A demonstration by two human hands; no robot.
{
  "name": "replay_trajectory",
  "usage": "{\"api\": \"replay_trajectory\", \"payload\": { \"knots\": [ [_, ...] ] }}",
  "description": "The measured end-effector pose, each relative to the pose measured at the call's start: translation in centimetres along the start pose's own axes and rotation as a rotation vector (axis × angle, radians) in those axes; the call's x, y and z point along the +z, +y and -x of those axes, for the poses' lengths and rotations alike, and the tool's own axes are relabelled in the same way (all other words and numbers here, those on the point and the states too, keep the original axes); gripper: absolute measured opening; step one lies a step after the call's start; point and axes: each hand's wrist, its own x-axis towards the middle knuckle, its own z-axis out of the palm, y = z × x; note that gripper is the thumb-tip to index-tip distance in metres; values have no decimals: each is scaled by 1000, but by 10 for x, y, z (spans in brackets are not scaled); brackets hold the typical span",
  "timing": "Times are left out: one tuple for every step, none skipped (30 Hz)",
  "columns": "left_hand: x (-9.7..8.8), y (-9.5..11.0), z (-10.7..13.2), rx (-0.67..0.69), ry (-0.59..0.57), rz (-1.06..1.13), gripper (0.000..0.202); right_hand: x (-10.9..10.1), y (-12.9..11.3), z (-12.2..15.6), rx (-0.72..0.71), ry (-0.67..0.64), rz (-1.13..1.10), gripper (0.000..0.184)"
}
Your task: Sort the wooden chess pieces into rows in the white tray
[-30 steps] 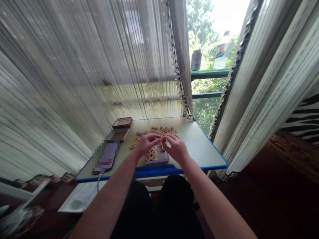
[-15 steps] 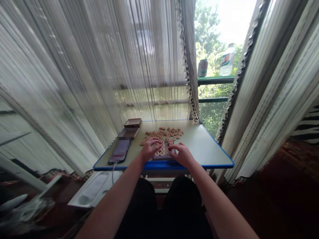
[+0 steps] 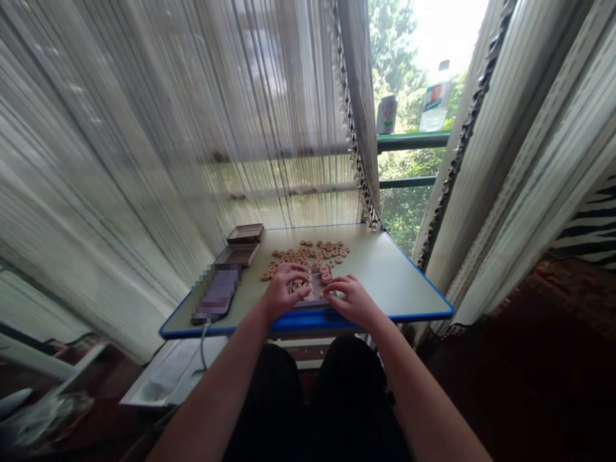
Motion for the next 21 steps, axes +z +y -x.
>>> {"api": "replay_trajectory", "payload": {
  "knots": [
    [0,1,0,-4,-9,-4,17,0,0,0,2,-4,-4,19],
    [0,2,1,-9,-19,-8,17,1,0,1,2,-9,-3,19],
    [-1,4,1,-10,-30,-12,18,2,0,1,1,-16,3,18],
    [-1,5,1,-8,-39,-15,18,3,0,1,-3,-23,14,18],
    [-2,6,1,-2,-45,-16,19,4,0,1,-8,-29,29,18],
    [-2,7,2,8,-49,-14,19,5,1,1,-13,-33,47,18],
    [-3,7,2,17,-50,-12,18,6,1,2,-18,-31,66,19],
    [-3,7,2,23,-48,-8,18,6,1,2,-24,-27,84,19],
    [-3,7,3,26,-43,-5,17,7,1,3,-31,-21,99,20],
    [-3,7,3,26,-38,-2,17,7,1,4,-38,-10,111,21],
    [-2,6,3,26,-35,0,17,7,1,5,-44,6,120,21],
    [-2,5,3,26,-31,2,17,7,1,5,-49,23,125,21],
    [-1,5,3,26,-28,5,18,7,1,6,-53,35,128,21],
    [-1,4,3,27,-27,7,18,7,1,6,-57,44,132,22],
    [0,3,3,27,-24,9,18,7,1,6,-61,48,138,22],
    [0,3,2,26,-21,10,17,7,1,6,-66,46,146,21],
    [0,2,2,24,-18,12,17,7,1,6,-68,44,156,21],
    [0,2,2,21,-12,13,16,8,0,6,-68,46,169,21],
    [0,2,2,18,-8,13,16,8,0,6,-66,51,184,22],
    [0,1,2,14,-1,14,16,9,0,6,-64,57,197,22],
    [1,1,2,9,5,13,16,10,0,6,-61,64,211,22]
  ]
}}
